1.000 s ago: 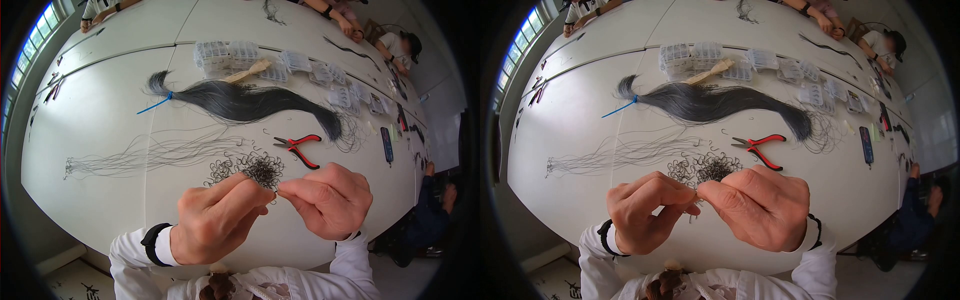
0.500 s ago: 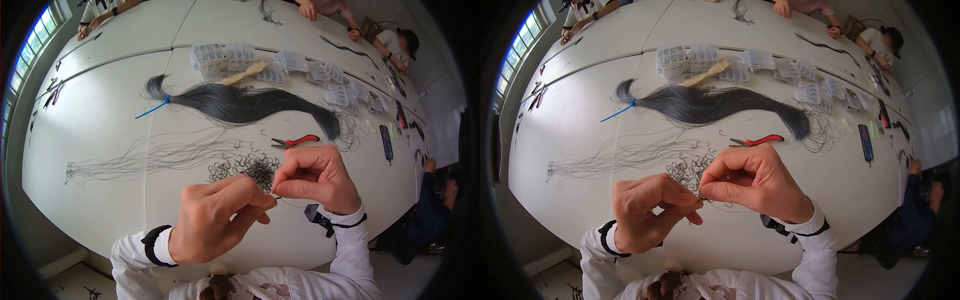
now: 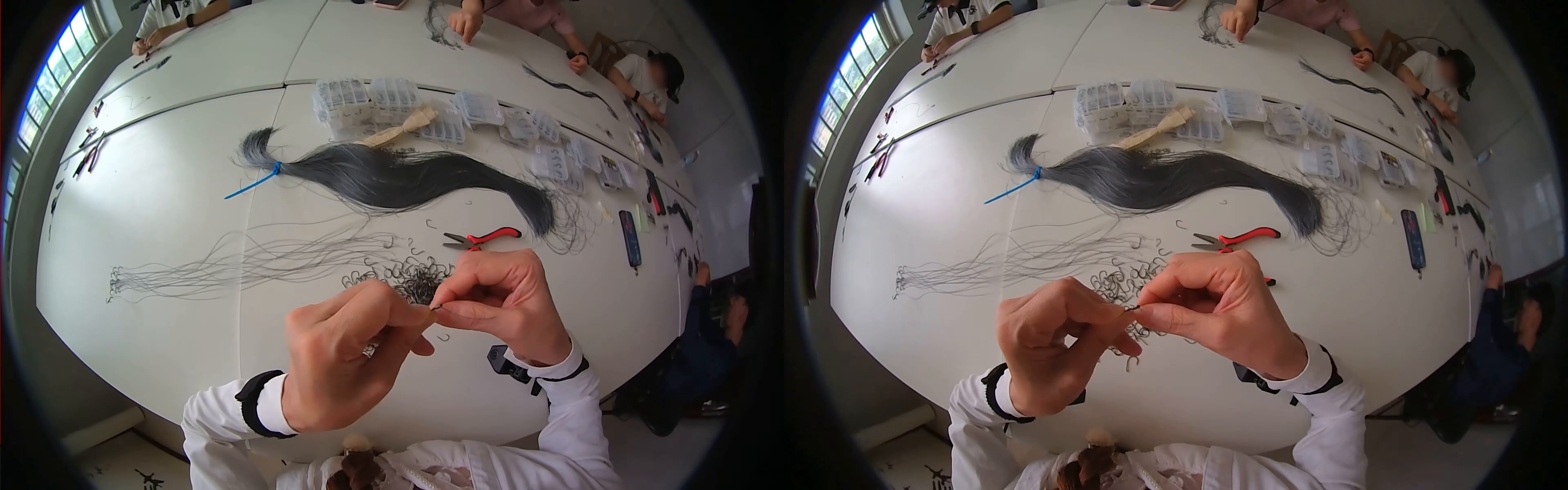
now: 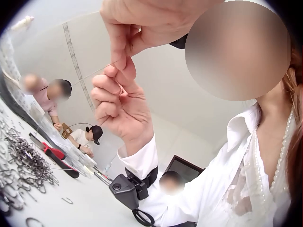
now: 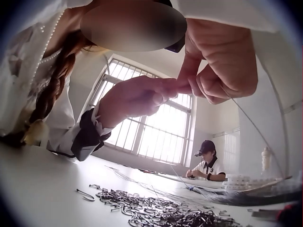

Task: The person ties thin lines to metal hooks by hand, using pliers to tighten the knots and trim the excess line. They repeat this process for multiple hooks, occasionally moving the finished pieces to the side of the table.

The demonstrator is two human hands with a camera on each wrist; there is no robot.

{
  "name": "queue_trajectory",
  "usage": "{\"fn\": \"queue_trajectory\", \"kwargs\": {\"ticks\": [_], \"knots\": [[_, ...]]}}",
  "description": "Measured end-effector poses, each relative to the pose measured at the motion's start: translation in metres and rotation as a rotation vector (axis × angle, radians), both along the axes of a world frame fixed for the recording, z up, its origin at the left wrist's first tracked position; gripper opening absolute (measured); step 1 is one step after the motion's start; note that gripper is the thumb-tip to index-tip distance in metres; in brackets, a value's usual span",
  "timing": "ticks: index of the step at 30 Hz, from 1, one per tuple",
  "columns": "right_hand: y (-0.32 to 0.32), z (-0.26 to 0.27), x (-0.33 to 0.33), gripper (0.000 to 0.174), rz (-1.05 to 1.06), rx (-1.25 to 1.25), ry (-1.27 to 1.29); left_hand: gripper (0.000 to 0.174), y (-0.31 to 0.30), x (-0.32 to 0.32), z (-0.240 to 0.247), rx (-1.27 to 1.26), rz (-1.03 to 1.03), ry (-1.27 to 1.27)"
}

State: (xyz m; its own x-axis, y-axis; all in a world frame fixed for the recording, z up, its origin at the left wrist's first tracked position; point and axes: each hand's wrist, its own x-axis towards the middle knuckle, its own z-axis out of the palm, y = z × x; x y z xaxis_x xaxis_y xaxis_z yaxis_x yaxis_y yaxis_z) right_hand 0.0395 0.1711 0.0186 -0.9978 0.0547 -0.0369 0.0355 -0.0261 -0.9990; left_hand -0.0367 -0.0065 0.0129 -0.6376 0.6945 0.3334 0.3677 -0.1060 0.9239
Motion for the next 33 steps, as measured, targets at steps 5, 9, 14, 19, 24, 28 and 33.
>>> {"fn": "queue_trajectory", "kwargs": {"ticks": [5, 9, 14, 19, 24, 28, 33], "knots": [[-0.014, 0.005, 0.005, 0.013, -0.125, 0.628, 0.342, 0.01, 0.001, 0.0, -0.002, 0.006, 0.074, 0.087], [-0.019, -0.001, 0.008, 0.024, -0.259, 1.076, 0.715, 0.009, 0.0, -0.001, -0.002, -0.004, 0.085, 0.119], [-0.02, 0.008, 0.018, 0.031, -0.229, 1.349, 0.777, 0.01, -0.001, -0.001, 0.001, -0.036, 0.115, 0.211], [-0.022, 0.016, 0.021, 0.032, -0.206, 1.444, 0.753, 0.015, -0.002, 0.001, 0.002, -0.085, 0.138, 0.375], [-0.019, 0.018, 0.02, 0.031, -0.233, 1.406, 0.748, 0.016, -0.003, 0.003, 0.002, -0.125, 0.116, 0.396], [-0.013, 0.011, 0.013, 0.029, -0.245, 1.252, 0.812, 0.015, -0.004, 0.001, 0.003, -0.112, 0.068, 0.346], [-0.01, 0.02, 0.009, 0.017, -0.203, 0.935, 0.541, 0.012, -0.002, -0.001, 0.002, -0.069, 0.005, 0.252]]}}
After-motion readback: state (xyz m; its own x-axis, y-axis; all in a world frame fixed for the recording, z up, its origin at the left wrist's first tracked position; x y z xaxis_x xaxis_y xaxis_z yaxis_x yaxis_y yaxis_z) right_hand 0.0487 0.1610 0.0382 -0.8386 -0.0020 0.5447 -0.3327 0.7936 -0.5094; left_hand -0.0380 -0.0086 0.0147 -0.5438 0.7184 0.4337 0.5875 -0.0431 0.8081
